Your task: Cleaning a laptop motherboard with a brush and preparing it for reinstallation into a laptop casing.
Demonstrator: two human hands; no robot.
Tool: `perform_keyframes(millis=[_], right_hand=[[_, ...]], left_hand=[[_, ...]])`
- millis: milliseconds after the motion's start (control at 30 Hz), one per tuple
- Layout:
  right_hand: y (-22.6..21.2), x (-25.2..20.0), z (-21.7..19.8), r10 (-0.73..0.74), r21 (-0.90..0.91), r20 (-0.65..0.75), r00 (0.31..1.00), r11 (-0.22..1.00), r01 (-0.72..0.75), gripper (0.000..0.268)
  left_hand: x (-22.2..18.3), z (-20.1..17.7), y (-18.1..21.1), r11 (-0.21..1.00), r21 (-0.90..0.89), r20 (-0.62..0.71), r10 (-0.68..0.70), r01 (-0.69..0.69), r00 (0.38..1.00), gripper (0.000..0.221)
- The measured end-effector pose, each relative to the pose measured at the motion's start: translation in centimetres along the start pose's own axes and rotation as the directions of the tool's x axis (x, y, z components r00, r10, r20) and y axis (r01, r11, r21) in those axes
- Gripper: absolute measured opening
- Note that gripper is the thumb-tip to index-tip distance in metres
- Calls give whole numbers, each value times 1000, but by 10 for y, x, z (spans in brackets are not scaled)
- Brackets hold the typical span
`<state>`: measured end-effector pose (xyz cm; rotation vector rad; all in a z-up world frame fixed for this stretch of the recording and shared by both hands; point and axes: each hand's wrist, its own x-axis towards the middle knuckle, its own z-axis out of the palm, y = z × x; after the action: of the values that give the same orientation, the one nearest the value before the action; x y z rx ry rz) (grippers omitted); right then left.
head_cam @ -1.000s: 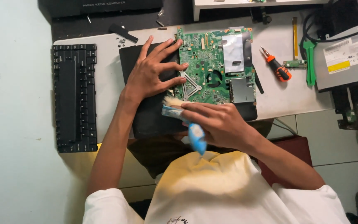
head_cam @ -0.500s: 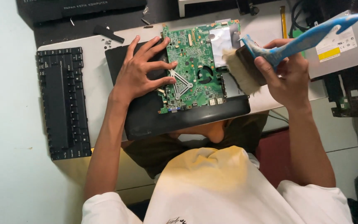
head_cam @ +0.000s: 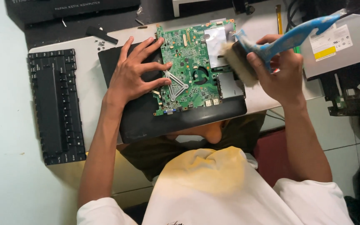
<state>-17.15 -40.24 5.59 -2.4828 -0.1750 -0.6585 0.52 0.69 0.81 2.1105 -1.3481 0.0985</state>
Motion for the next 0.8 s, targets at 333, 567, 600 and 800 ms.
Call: perform_keyframes(millis=[333, 567, 600, 800], right_hand=[[-2, -5, -3, 78, 55, 67, 995, 995, -81, 26], [3, -14, -11, 199, 345, 162, 967, 906, -244, 30], [2, -10, -9, 193, 348, 157, 969, 907, -237, 30], [-4, 7, 3, -65, 48, -6, 998, 997, 65, 31]], left_hand=[[1, -1, 1, 1000, 2, -16, -12, 12, 1000, 38], [0, 0, 0, 1000, 5, 2, -17, 17, 1000, 38], [1, -1, 0, 1000, 12, -1, -15, 15, 1000, 38], [1, 2, -2, 999, 22, 10, -42, 42, 999, 39]])
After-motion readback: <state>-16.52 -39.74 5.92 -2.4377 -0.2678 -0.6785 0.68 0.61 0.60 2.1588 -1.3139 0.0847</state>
